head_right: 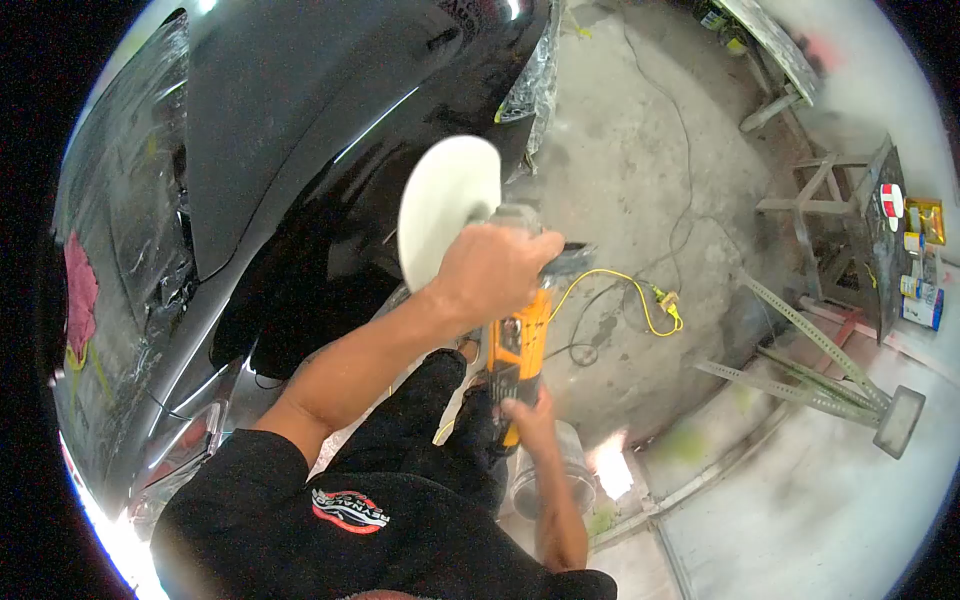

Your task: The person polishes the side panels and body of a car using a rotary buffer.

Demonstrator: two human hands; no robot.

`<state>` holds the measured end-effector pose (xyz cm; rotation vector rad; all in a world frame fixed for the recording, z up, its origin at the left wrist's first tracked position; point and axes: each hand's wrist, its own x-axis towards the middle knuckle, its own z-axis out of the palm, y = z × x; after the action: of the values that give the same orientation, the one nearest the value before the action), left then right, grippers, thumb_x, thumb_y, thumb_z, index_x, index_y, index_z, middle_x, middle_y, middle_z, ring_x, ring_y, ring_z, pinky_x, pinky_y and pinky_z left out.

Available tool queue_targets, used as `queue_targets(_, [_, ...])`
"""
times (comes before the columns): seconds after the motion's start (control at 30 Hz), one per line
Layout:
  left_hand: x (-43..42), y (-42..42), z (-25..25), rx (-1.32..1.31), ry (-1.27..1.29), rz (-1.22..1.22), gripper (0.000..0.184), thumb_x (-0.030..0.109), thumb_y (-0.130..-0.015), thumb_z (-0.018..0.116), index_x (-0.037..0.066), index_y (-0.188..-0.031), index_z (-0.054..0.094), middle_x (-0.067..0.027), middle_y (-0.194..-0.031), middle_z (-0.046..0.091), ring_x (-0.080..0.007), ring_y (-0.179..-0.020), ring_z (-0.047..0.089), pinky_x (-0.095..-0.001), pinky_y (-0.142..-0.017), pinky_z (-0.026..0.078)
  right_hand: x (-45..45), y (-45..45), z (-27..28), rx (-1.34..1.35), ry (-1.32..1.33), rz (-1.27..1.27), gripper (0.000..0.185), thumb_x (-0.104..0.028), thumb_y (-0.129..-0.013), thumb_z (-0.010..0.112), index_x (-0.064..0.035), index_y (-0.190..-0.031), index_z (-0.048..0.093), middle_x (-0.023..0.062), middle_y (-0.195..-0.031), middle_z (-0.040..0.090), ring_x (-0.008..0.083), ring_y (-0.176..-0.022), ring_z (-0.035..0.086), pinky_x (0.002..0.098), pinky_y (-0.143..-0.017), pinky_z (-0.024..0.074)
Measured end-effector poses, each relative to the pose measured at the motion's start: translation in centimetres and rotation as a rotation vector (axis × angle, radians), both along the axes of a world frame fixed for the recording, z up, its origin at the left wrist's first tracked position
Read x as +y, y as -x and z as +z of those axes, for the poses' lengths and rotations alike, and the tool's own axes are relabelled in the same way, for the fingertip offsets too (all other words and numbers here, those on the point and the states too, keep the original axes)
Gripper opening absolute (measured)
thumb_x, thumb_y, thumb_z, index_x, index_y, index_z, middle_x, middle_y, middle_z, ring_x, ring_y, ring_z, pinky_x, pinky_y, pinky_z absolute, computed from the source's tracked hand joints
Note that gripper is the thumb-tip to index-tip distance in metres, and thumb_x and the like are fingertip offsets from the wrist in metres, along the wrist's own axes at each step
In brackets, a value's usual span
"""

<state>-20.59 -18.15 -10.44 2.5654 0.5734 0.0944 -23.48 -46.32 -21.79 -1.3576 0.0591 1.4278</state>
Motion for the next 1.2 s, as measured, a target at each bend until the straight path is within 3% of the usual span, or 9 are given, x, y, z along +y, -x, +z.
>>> queue_targets(0.07, [-0.5, 0.7, 0.1, 0.037, 0.024, 0.0, 0.016, 0.012, -0.075, 0.07, 0.009, -0.085, 0.059, -0.0136, -0.068, 0.064, -0.0357, -0.065, 0.068, -0.0466, -0.057, 0.052, -0.4, 1.0, 0.4, -0.01, -0.008, 0.01, 0.053, -0.014, -0.079, 0.067, -0.0012, -0.128, 0.052, 0.0064, -0.095, 0.066, 0.0158, -0.074, 0.065, 0.0307, -0.07, 0.0542])
queue_targets(0.17, [0.2, -0.5, -0.3, -0.03, -0.005, -0.009, 0.016, 0.012, -0.075, 0.07, 0.009, -0.085, 0.059, -0.0132, -0.067, 0.064, -0.0359, -0.065, 0.067, -0.0466, -0.057, 0.052, 1.7, 0.6, 1.6, -0.064, 0.008, -0.108, 0.045, -0.025, -0.075, 0.07, -0.0029, -0.111, 0.057, 0.0075, -0.081, 0.066, 0.0171, -0.067, 0.065, 0.0307, -0.062, 0.0544])
queue_targets(0.3, [1.5, -2.8, -0.1, -0.074, -0.036, 0.012, 0.016, 0.012, -0.074, 0.071, 0.009, -0.085, 0.058, -0.0134, -0.068, 0.064, -0.0356, -0.065, 0.067, -0.0466, -0.057, 0.052, 3.1, -2.4, 0.5, -0.078, -0.018, -0.088, 0.039, -0.019, -0.077, 0.065, -0.0029, -0.111, 0.055, 0.0079, -0.08, 0.065, 0.0177, -0.062, 0.064, 0.0313, -0.057, 0.0539])
queue_targets(0.5, [-0.2, 0.0, 0.4, -0.007, 0.031, 0.021, 0.018, 0.012, -0.074, 0.071, 0.009, -0.086, 0.058, -0.0133, -0.07, 0.064, -0.0356, -0.066, 0.067, -0.0465, -0.058, 0.052, -0.5, -0.3, -0.1, -0.014, 0.027, -0.004, 0.06, -0.008, -0.078, 0.068, -0.0007, -0.134, 0.049, 0.0074, -0.103, 0.067, 0.0164, -0.083, 0.066, 0.0316, -0.075, 0.0559])
queue_targets(0.67, [-0.6, -0.1, 0.2, 0.042, -0.005, -0.007, 0.019, 0.013, -0.074, 0.072, 0.009, -0.087, 0.059, -0.0134, -0.072, 0.065, -0.0358, -0.069, 0.067, -0.047, -0.058, 0.052, 0.2, 1.3, 0.1, -0.004, 0.003, -0.121, 0.048, -0.012, -0.076, 0.066, -0.0018, -0.121, 0.054, 0.0064, -0.091, 0.066, 0.0167, -0.075, 0.065, 0.0323, -0.068, 0.056])
queue_targets(0.8, [1.2, -2.9, 0.2, 0.023, -0.043, -0.01, 0.021, 0.013, -0.074, 0.073, 0.008, -0.088, 0.059, -0.014, -0.074, 0.065, -0.0357, -0.071, 0.067, -0.0465, -0.061, 0.052, 2.4, -1.8, -0.2, -0.063, 0.028, -0.093, 0.046, -0.01, -0.076, 0.064, -0.002, -0.12, 0.054, 0.0064, -0.091, 0.066, 0.0157, -0.072, 0.065, 0.0317, -0.067, 0.0557])
queue_targets(0.9, [0.8, -1.9, 0.4, -0.022, -0.027, -0.016, 0.021, 0.014, -0.074, 0.074, 0.008, -0.088, 0.059, -0.0124, -0.075, 0.064, -0.0347, -0.071, 0.067, -0.0461, -0.061, 0.051, 1.4, -2.0, -1.3, -0.073, -0.002, -0.029, 0.054, -0.009, -0.075, 0.07, -0.0007, -0.125, 0.052, 0.0057, -0.098, 0.067, 0.0148, -0.081, 0.064, 0.0307, -0.075, 0.0541])
queue_targets(1.07, [-2.7, 4.9, 0.9, 0.022, -0.044, -0.058, 0.021, 0.009, -0.07, 0.072, 0.009, -0.083, 0.056, -0.0099, -0.071, 0.063, -0.0337, -0.063, 0.065, -0.0442, -0.056, 0.05, -2.0, 2.7, 0.4, 0.076, -0.045, 0.031, 0.08, -0.022, -0.071, 0.085, 0.0, -0.138, 0.047, 0.0071, -0.123, 0.062, 0.0162, -0.113, 0.059, 0.0336, -0.101, 0.0452])
queue_targets(1.2, [-3.7, 6.9, 1.1, 0.083, -0.024, -0.122, 0.024, 0.008, -0.067, 0.073, 0.01, -0.082, 0.055, -0.0087, -0.068, 0.06, -0.0323, -0.06, 0.062, -0.0414, -0.055, 0.049, -2.7, 4.9, 0.4, -0.001, -0.091, 0.049, 0.081, -0.023, -0.071, 0.086, -0.0007, -0.139, 0.047, 0.0071, -0.121, 0.063, 0.0164, -0.111, 0.06, 0.0344, -0.1, 0.0464])
